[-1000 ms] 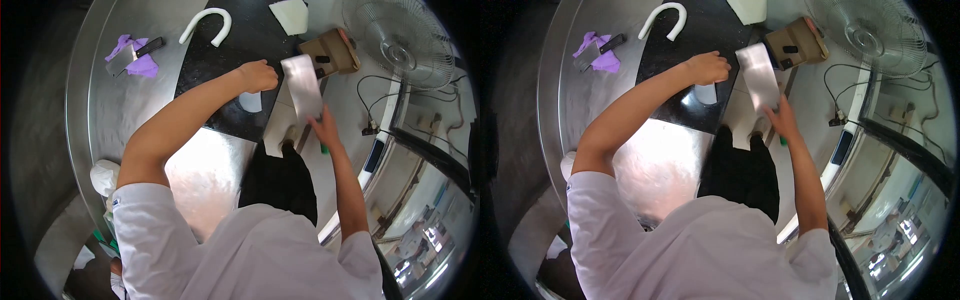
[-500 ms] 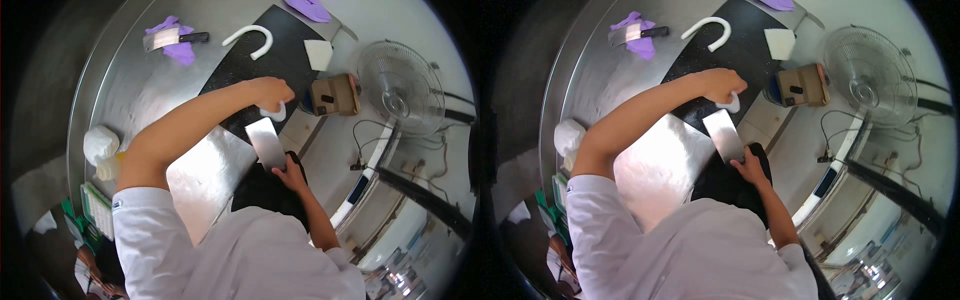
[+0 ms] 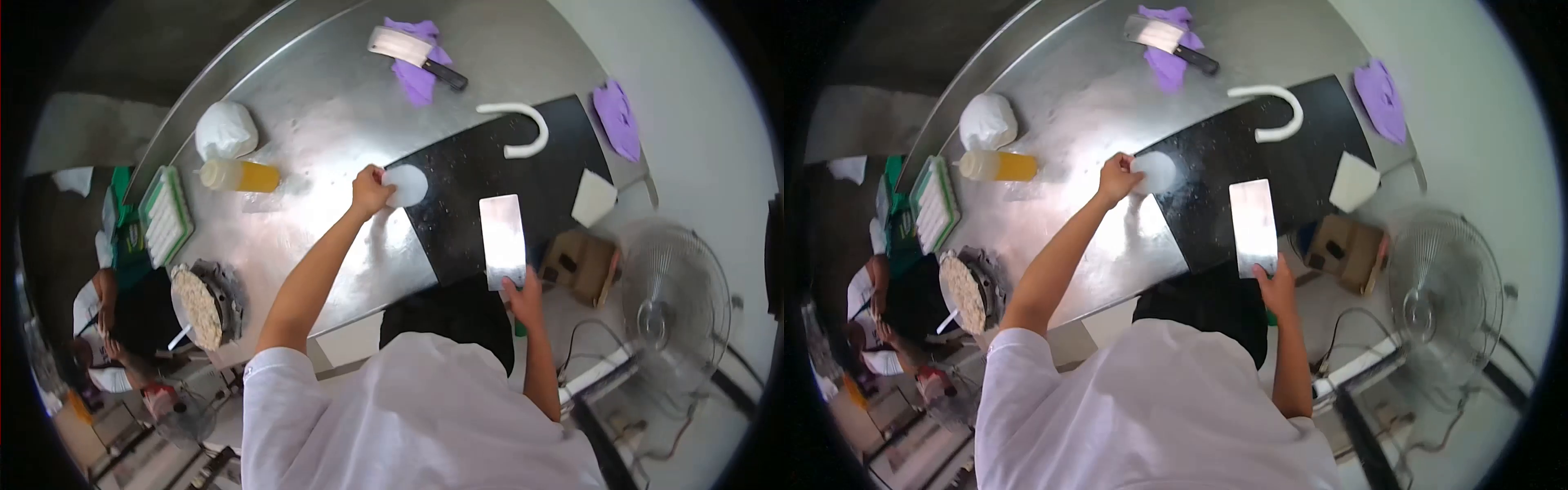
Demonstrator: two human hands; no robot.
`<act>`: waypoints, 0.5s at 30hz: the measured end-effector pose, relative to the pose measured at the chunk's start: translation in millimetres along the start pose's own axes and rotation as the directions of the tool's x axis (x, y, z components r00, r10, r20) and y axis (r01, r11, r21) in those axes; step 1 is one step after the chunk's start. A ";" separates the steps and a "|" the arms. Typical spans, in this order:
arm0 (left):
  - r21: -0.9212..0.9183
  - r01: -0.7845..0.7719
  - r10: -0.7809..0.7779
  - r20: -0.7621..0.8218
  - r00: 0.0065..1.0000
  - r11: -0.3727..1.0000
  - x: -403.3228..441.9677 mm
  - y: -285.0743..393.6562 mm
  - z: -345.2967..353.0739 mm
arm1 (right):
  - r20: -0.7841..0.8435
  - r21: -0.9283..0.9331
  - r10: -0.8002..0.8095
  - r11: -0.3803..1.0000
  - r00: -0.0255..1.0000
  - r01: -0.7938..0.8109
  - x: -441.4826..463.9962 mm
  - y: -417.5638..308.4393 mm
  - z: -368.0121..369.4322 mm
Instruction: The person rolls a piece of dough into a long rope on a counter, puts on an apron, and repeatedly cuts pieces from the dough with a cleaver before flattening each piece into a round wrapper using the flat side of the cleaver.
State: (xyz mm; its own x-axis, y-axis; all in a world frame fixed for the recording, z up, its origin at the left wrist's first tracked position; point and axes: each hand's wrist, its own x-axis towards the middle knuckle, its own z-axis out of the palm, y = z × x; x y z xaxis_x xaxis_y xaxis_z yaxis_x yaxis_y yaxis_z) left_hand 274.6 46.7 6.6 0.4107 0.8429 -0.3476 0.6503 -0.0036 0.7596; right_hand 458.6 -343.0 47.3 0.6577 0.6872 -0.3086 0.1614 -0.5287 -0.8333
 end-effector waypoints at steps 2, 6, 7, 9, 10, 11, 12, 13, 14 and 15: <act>-0.015 0.086 -0.086 -0.002 0.996 0.996 -13.0 13.3 -12.4 | 0.095 -0.074 -0.095 0.992 0.991 0.102 28.1 0.6 -20.2; -0.140 0.171 -0.180 -0.052 0.982 0.975 -21.6 -6.0 -7.3 | 0.201 -0.091 -0.090 0.990 0.976 0.110 76.3 -18.6 -49.3; -0.193 0.201 -0.215 -0.057 0.975 0.960 -20.0 -14.6 -7.1 | 0.265 -0.101 -0.035 0.993 0.964 0.064 98.2 -22.0 -59.7; -0.281 0.166 -0.189 -0.054 0.981 0.945 -18.7 -22.5 -3.8 | 0.283 -0.088 -0.043 0.994 0.958 0.071 111.4 -25.7 -67.9; -0.285 0.152 -0.177 -0.067 0.982 0.946 -20.7 -16.2 -2.8 | 0.280 -0.077 -0.034 0.995 0.959 0.058 119.2 -26.5 -69.1; -0.291 0.158 -0.198 -0.115 0.973 0.944 -22.0 -8.7 0.9 | 0.265 -0.126 -0.101 0.982 0.959 0.138 128.9 -13.6 -69.8; -0.287 0.114 -0.145 -0.087 0.986 0.951 -21.7 -1.3 4.5 | 0.271 -0.069 -0.037 0.996 0.962 0.058 129.2 -31.3 -72.7; -0.279 0.075 -0.098 -0.071 0.993 0.957 -22.4 4.3 4.4 | 0.295 -0.013 0.024 1.000 0.955 -0.020 127.4 -51.0 -72.8; -0.281 0.030 -0.066 -0.118 0.991 0.959 -20.4 8.3 11.1 | 0.318 0.061 -0.038 0.998 0.947 0.019 134.6 -39.2 -68.7; -0.332 0.008 -0.041 -0.091 0.995 0.943 -27.6 32.8 8.2 | 0.318 0.034 -0.010 0.999 0.948 0.000 135.8 -50.1 -66.6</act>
State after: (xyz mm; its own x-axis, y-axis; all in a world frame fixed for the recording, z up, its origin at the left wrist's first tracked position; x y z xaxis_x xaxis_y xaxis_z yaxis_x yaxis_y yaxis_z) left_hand 289.8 19.0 36.6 0.3241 0.8879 -0.3266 0.4048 0.1818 0.8961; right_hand 588.8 -256.4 77.7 0.3879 0.8154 -0.4297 0.1358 -0.5116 -0.8484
